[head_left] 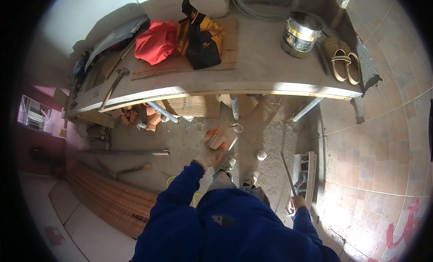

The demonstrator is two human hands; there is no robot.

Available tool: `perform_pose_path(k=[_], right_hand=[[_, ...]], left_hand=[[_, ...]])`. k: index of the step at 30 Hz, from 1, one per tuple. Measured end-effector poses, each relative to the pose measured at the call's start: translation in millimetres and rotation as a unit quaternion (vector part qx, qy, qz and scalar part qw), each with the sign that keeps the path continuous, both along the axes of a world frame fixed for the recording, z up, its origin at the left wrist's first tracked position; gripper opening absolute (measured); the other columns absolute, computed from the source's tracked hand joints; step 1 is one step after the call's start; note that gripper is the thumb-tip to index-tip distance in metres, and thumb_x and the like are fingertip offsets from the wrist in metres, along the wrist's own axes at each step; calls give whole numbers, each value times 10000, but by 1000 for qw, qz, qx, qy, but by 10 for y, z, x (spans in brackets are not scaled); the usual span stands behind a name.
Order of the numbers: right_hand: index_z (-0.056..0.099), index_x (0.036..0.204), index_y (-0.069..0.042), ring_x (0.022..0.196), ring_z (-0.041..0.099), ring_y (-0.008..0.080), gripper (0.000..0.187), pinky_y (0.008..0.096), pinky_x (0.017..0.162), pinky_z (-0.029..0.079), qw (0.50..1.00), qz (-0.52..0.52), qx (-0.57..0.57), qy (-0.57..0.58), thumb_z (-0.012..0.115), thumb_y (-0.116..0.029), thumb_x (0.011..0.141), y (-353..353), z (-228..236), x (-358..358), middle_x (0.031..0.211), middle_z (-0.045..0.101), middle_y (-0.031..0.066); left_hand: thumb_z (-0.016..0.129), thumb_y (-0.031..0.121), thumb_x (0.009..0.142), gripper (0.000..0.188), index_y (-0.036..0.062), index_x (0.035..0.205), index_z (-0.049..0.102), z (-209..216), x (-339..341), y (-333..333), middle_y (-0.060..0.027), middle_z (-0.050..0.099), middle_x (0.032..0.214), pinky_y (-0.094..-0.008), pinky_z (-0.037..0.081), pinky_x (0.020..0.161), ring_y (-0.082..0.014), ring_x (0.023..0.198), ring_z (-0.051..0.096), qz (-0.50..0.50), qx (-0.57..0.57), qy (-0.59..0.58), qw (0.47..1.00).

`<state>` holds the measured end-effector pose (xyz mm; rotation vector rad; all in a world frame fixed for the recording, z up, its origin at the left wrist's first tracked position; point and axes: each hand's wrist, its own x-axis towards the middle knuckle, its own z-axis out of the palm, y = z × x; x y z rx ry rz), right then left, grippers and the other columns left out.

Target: The person assembles a metal frame by positioning metal poles and securing them to a wooden workbench using a cordless drill. They repeatedly position, drill, and adjust the poles, then handle a wooden plank and a curved metal rod.

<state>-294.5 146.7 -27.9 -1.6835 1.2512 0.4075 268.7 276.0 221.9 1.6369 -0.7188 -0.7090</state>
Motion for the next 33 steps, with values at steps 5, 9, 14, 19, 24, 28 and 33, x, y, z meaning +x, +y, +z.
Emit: perform_pose_path(k=[5,9,14,19,24,28,33], right_hand=[[648,984,-82,664,613,231,199,406,524,486,985,-126,-111,-28,633,-230,852,-293,380,-37,733,604,51],[663,964,-127,546,515,130,166,343,470,418,927,-367,-57,-47,632,-246,853,-528,1278,159,635,542,-19],[656,1034,-94,735,627,197,218,401,685,523,963,-251,-67,74,624,-207,850,-540,1907,102,845,639,68],[634,1063,-97,720,612,190,227,432,675,537,936,-345,-21,62,603,-234,885,-465,1857,-150,869,634,76],[611,1074,-102,632,541,192,250,393,522,479,905,-422,16,45,569,-294,920,-331,1627,-466,774,576,78],[606,981,-83,633,557,203,217,394,486,484,958,-275,-33,78,559,-286,923,-184,1588,-655,741,557,68],[570,805,-67,533,560,226,238,426,424,470,929,-359,5,87,498,-249,939,-118,1510,-825,661,545,91]], left_hand=[[692,71,842,614,125,1394,429,201,-153,-4,-12,619,839,-245,448,440,-94,507,536,3,94,80,992],[698,165,891,571,120,1395,434,181,-334,-116,-42,611,976,-257,504,560,-102,689,591,-94,31,-103,990],[695,205,905,526,162,1385,485,225,-513,-248,-90,572,1200,-295,548,754,-175,953,629,-139,-13,-147,979],[740,153,816,475,258,1266,632,529,-608,-257,-137,573,1243,-342,567,765,-265,933,658,-90,0,-515,852],[771,180,785,510,289,1265,636,548,-681,-367,-132,573,1242,-363,570,751,-278,901,663,-80,-11,-526,847],[738,179,771,584,329,1314,585,421,-747,-401,-171,508,1280,-439,517,829,-312,995,611,-101,6,-519,849],[752,155,727,613,299,1301,594,407,-782,-489,-170,513,1271,-449,505,861,-315,993,611,-119,-4,-489,864]])
